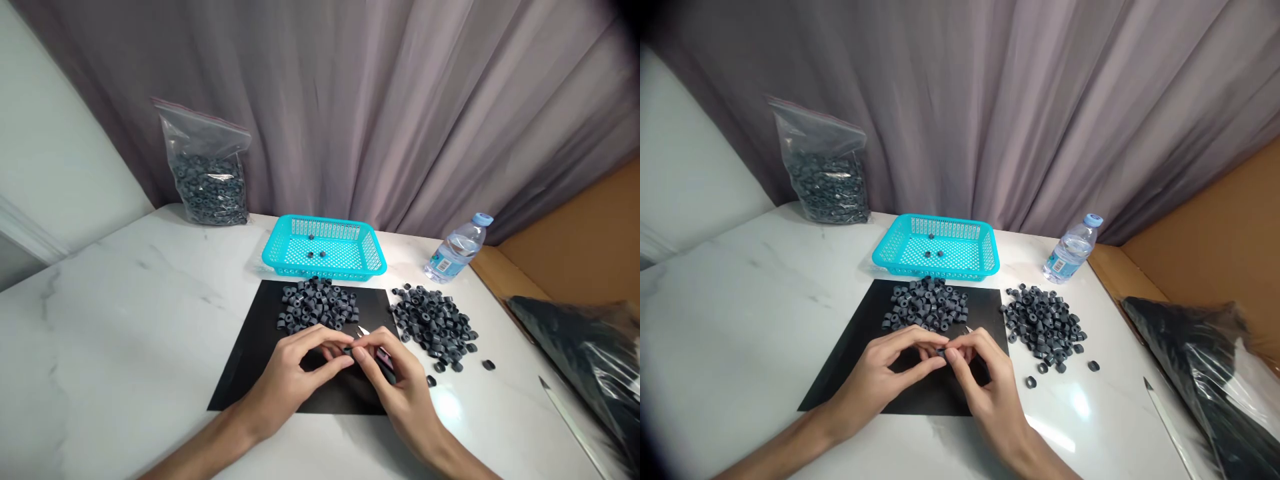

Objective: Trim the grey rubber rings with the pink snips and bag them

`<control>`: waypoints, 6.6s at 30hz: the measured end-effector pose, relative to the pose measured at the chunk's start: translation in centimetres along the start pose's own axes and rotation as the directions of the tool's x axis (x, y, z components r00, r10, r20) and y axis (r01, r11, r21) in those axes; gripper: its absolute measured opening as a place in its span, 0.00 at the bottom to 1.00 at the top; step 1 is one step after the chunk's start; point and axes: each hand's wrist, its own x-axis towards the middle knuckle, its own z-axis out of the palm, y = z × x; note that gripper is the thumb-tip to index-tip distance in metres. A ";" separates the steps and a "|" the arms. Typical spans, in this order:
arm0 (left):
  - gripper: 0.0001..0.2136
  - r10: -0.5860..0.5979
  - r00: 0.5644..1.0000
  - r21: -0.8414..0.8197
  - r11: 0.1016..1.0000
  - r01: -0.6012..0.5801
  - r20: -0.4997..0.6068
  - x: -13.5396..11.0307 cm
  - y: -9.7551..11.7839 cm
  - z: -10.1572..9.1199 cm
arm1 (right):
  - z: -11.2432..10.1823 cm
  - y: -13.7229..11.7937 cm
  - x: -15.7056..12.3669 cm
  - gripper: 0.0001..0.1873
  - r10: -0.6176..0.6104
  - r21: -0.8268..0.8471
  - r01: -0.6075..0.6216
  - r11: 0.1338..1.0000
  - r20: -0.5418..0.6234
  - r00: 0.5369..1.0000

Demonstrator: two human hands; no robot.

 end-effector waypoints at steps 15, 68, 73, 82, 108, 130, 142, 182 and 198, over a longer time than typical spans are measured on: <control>0.10 -0.170 0.985 -0.273 0.946 0.173 0.037 0.2 0.6 -0.2 | -0.5 1.4 -0.3 0.06 0.006 0.060 0.000 0.998 -0.107 0.994; 0.10 0.262 0.956 0.440 0.880 -0.179 -0.135 10.2 0.0 -6.0 | -0.6 1.1 0.2 0.08 0.081 0.050 -0.076 0.996 -0.123 0.989; 0.12 0.348 0.936 0.503 0.818 -0.279 -0.047 11.3 0.6 -6.2 | -0.9 0.9 0.9 0.10 0.089 0.057 -0.082 0.995 -0.117 0.989; 0.13 0.100 0.994 0.199 0.974 -0.107 0.045 1.4 0.3 -0.2 | -0.8 1.0 1.2 0.13 0.257 0.425 -0.228 0.876 -0.011 0.966; 0.07 -0.030 0.999 -0.087 0.996 0.029 -0.012 0.4 0.9 0.7 | -0.7 0.2 0.4 0.07 0.238 0.402 -0.234 0.885 0.039 0.970; 0.04 -0.209 0.972 -0.328 0.915 0.235 0.111 0.9 0.5 0.5 | -1.7 -0.8 0.9 0.08 0.059 0.011 -0.059 0.998 -0.046 0.997; 0.10 -0.288 0.922 -0.477 0.792 0.382 0.259 1.1 1.2 0.4 | -12.4 3.0 5.3 0.15 -0.158 -0.849 -0.216 0.482 -0.327 0.932; 0.13 -0.072 0.977 -0.130 0.990 0.046 -0.199 0.5 1.2 0.3 | -3.3 1.5 2.7 0.09 0.023 -0.155 -0.013 0.988 0.067 0.997; 0.13 -0.208 0.964 -0.342 0.929 0.142 -0.164 1.8 1.2 -0.8 | -3.4 0.3 2.6 0.15 0.235 0.205 -0.283 0.937 0.230 0.944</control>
